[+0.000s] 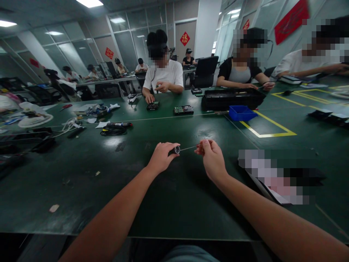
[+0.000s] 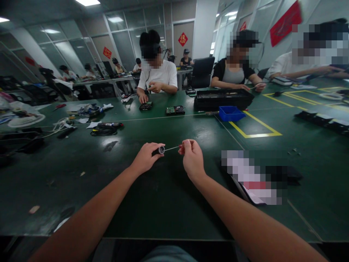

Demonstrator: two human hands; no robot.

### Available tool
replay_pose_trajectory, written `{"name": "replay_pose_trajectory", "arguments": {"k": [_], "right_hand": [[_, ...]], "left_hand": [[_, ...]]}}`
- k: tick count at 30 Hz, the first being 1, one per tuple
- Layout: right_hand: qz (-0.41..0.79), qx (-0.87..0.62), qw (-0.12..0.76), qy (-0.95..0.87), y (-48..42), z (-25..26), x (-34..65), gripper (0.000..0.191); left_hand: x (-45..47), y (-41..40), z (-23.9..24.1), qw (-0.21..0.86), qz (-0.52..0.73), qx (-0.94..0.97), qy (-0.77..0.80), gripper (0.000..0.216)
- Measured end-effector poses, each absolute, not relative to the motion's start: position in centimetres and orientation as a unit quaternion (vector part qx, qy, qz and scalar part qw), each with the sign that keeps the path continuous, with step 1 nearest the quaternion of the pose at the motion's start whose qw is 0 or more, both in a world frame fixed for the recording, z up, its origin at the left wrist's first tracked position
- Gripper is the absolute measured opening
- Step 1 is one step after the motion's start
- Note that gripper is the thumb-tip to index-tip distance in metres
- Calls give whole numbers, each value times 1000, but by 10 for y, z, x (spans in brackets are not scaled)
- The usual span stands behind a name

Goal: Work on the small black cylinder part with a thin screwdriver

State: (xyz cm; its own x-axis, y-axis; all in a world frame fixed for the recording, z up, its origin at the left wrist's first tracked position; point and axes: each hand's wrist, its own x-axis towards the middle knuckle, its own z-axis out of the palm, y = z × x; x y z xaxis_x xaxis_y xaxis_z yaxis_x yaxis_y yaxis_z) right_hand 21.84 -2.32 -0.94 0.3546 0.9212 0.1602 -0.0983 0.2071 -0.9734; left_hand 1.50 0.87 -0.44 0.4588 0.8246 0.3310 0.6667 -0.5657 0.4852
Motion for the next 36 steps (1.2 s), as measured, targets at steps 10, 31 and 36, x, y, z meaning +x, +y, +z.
{"name": "replay_pose_trajectory", "arguments": {"k": [10, 31, 36], "right_hand": [[306, -516, 607, -521, -29, -2, 218, 25], [232, -519, 513, -643, -40, 7, 222, 24], [259, -497, 502, -658, -39, 4, 222, 21]], "left_hand": [[16, 5, -5, 159, 268, 842, 440, 40], [12, 7, -5, 187, 312, 814, 452, 37], [10, 10, -6, 179, 313, 817, 451, 37]]}}
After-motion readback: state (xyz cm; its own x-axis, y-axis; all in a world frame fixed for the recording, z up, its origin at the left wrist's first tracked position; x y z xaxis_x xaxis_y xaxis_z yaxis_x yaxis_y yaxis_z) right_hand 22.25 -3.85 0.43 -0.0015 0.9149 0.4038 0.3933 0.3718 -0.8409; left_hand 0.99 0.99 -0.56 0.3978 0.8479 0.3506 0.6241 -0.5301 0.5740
